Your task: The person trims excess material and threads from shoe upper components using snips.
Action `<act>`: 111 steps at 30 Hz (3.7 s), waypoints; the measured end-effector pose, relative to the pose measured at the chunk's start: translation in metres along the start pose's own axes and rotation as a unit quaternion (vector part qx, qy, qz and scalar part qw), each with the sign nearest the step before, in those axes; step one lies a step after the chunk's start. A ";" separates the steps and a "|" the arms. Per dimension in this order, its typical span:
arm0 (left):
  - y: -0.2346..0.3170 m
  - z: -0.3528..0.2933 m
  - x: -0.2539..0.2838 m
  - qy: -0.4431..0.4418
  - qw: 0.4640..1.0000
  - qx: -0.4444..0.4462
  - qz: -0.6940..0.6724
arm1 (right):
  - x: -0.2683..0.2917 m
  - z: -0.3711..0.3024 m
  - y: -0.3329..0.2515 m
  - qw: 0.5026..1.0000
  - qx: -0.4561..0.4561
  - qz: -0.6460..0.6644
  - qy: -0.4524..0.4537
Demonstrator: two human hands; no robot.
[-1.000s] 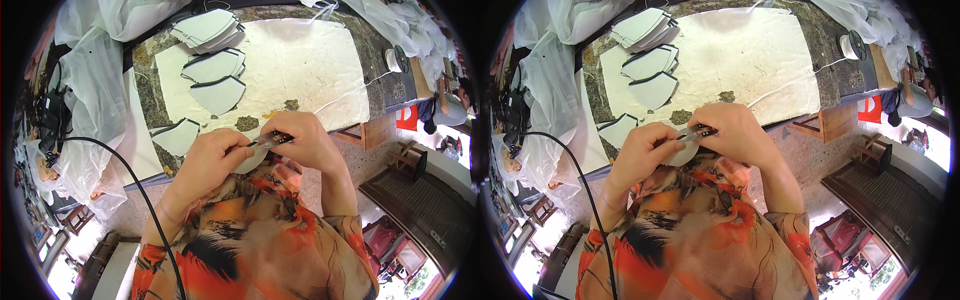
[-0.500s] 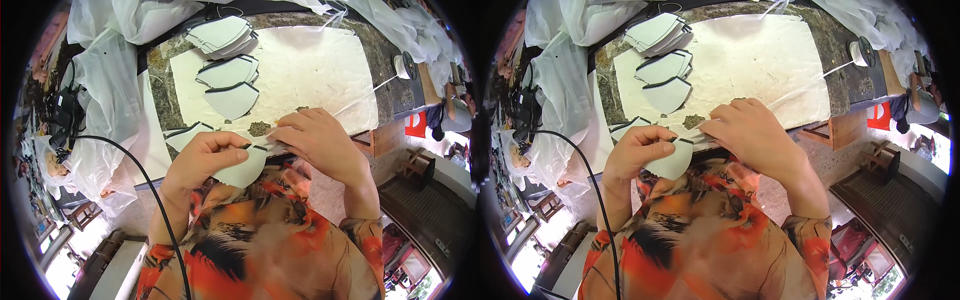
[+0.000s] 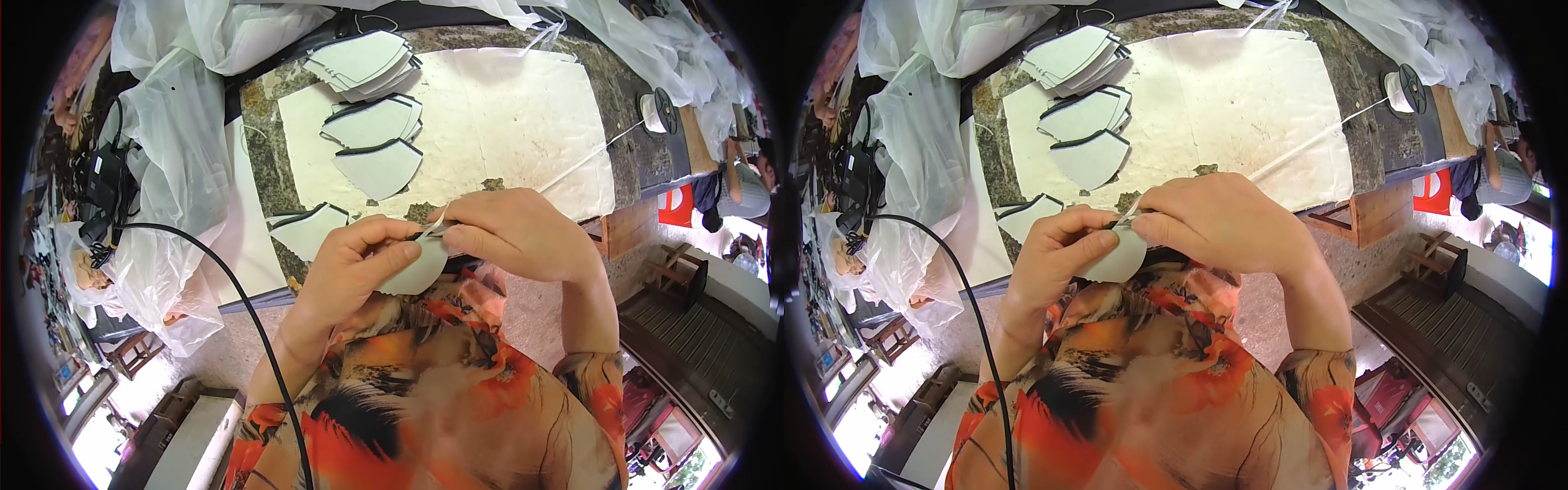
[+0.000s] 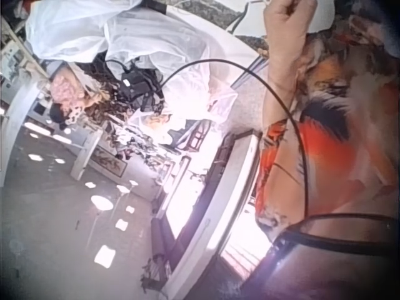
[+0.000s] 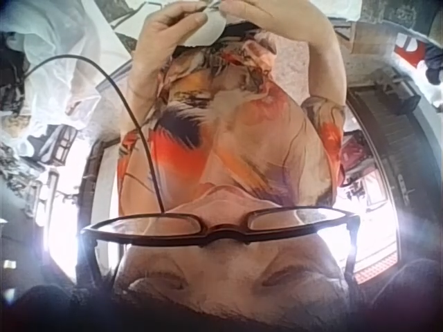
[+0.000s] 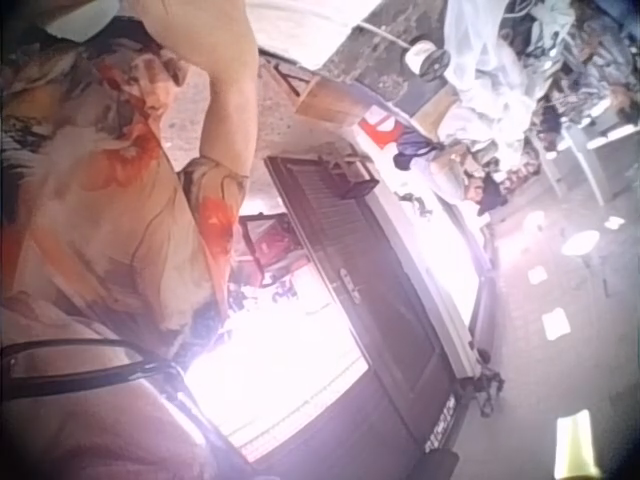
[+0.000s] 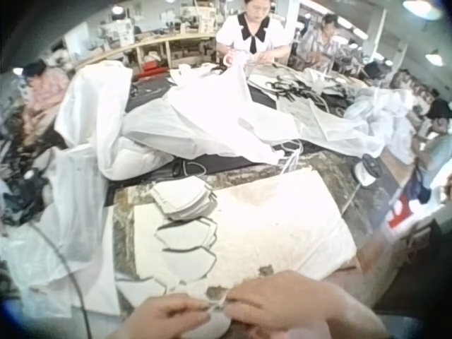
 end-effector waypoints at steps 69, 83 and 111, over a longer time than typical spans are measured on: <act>0.008 0.016 0.001 -0.068 0.991 -0.061 -0.100 | -0.043 -0.012 -0.008 0.980 0.051 0.046 0.189; -0.024 0.001 -0.012 0.249 0.726 -0.361 0.530 | -0.062 -0.021 -0.006 0.870 -0.173 0.327 0.327; -0.042 -0.012 -0.018 0.220 0.744 -0.351 0.525 | -0.061 0.016 0.012 0.965 -0.167 0.064 0.193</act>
Point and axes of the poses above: each hand's wrist, its own z-axis towards the middle knuckle, its own x-axis out of the back of the hand, y = z × x, the point moved 2 cm from there along z, towards the middle knuckle, and after that the axes turned 13 degrees about x, right-handed, at the moved point
